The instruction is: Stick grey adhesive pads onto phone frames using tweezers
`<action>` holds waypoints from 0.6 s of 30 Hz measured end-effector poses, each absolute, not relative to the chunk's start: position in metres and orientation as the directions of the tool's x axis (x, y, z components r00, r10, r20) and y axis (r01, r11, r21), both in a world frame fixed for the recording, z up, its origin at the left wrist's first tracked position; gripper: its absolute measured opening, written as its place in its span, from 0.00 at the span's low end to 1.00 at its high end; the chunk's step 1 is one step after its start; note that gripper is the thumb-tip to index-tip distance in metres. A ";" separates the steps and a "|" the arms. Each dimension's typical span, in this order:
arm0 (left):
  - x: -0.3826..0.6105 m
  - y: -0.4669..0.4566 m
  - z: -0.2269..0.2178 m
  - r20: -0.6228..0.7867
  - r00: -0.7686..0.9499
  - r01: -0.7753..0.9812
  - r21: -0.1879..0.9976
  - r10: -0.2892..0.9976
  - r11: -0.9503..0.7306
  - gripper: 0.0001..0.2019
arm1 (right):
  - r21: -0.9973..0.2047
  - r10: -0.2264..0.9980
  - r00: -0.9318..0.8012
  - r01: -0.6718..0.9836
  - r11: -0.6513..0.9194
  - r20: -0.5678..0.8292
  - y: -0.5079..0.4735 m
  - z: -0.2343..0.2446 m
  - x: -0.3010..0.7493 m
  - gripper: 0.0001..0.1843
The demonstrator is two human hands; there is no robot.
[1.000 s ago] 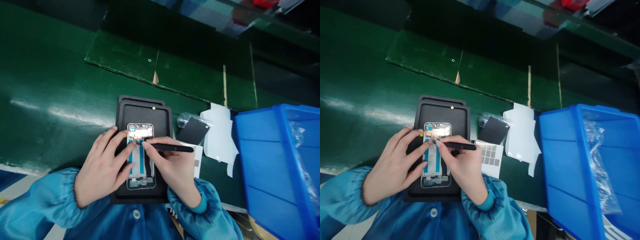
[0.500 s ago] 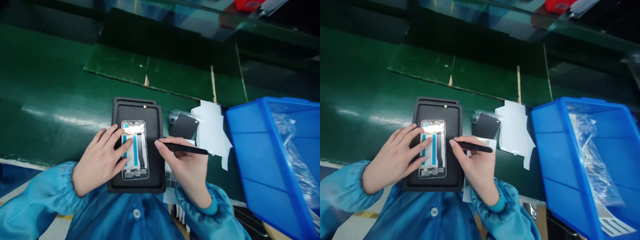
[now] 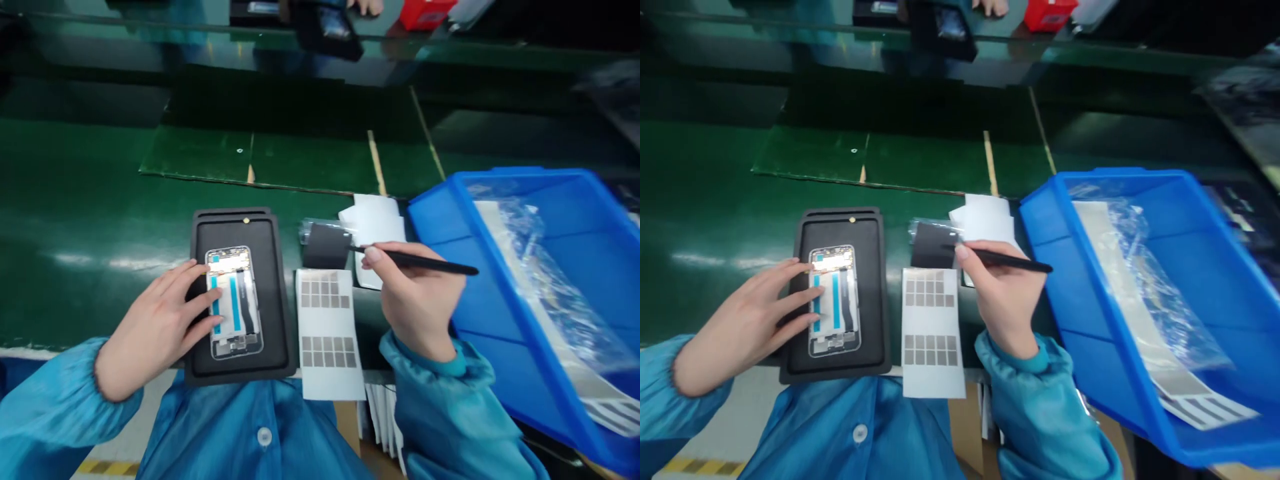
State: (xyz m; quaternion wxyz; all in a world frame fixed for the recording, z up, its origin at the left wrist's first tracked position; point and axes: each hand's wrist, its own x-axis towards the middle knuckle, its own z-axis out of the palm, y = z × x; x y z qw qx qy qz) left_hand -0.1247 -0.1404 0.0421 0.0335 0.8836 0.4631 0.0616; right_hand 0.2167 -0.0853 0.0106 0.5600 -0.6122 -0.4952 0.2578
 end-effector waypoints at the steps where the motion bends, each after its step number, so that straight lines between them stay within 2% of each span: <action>1: -0.122 -0.136 0.047 0.090 0.564 0.814 0.107 0.821 -0.571 0.15 | -0.942 0.882 0.390 0.301 0.151 0.266 -0.080 0.010 0.224 0.08; 4: -0.101 -0.118 0.059 0.156 0.537 0.826 0.101 0.829 -0.555 0.12 | -0.942 0.861 0.405 0.253 0.220 0.309 -0.068 0.006 0.241 0.08; 7: -0.062 -0.092 0.064 0.181 0.546 0.795 0.196 0.818 -0.574 0.11 | -0.948 0.874 0.378 0.208 0.240 0.304 -0.062 -0.001 0.251 0.08; 10: -0.014 -0.056 0.057 0.121 0.577 0.750 0.314 0.808 -0.582 0.12 | -0.953 0.894 0.338 0.175 0.246 0.293 -0.057 -0.009 0.251 0.08; 12: 0.014 -0.031 0.048 0.069 0.559 0.766 0.338 0.826 -0.547 0.16 | -0.954 0.904 0.312 0.170 0.248 0.291 -0.052 -0.012 0.248 0.07; 15: 0.038 -0.002 0.034 -0.023 0.477 0.802 0.420 0.879 -0.424 0.22 | -0.953 0.918 0.268 0.159 0.258 0.294 -0.046 -0.011 0.240 0.06; 18: 0.041 0.011 0.026 -0.089 0.420 0.800 0.507 0.903 -0.322 0.22 | -0.953 0.922 0.244 0.111 0.282 0.301 -0.040 -0.008 0.232 0.06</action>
